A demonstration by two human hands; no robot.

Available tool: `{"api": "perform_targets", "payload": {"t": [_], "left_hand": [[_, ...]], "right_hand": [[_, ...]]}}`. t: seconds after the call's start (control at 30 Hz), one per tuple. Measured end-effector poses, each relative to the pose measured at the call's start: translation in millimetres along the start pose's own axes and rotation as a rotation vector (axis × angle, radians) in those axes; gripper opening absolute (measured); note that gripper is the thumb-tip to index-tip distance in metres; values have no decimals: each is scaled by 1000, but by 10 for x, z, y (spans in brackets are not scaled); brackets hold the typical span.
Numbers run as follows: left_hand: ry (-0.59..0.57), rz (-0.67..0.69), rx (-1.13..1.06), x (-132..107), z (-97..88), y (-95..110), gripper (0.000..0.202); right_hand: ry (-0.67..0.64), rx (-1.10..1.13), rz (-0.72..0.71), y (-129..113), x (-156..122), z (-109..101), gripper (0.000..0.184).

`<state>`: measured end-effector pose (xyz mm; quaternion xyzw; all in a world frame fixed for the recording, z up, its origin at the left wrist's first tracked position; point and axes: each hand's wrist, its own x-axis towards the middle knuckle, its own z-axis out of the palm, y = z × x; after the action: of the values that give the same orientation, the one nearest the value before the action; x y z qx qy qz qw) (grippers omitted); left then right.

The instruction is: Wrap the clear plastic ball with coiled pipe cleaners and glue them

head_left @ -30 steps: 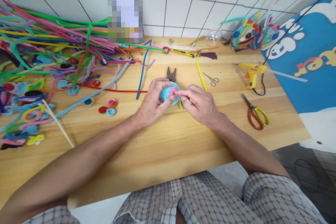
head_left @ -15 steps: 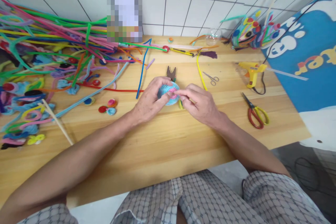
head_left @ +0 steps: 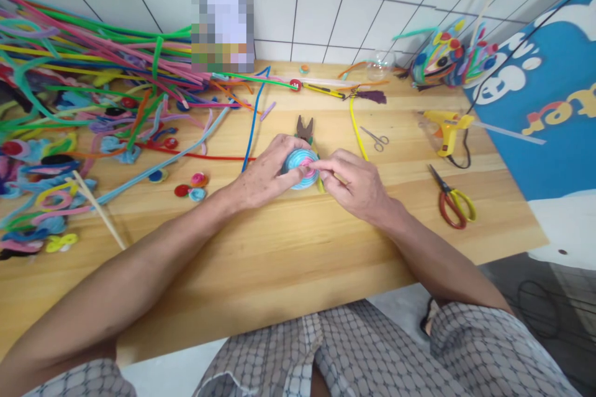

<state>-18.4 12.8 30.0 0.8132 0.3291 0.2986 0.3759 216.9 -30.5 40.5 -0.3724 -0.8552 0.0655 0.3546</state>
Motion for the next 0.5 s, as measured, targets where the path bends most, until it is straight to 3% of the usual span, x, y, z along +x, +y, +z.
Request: {"api": "perform_targets", "payload": {"t": [0.23,0.5], "left_hand": [[44,-26,-46,-53,100,-29,43],[147,29,51,-103,212,-45,44]], "right_hand": [[-11,16,67,-22,3,-34,19],[11,43,98,-56,-2,-14,16]]}}
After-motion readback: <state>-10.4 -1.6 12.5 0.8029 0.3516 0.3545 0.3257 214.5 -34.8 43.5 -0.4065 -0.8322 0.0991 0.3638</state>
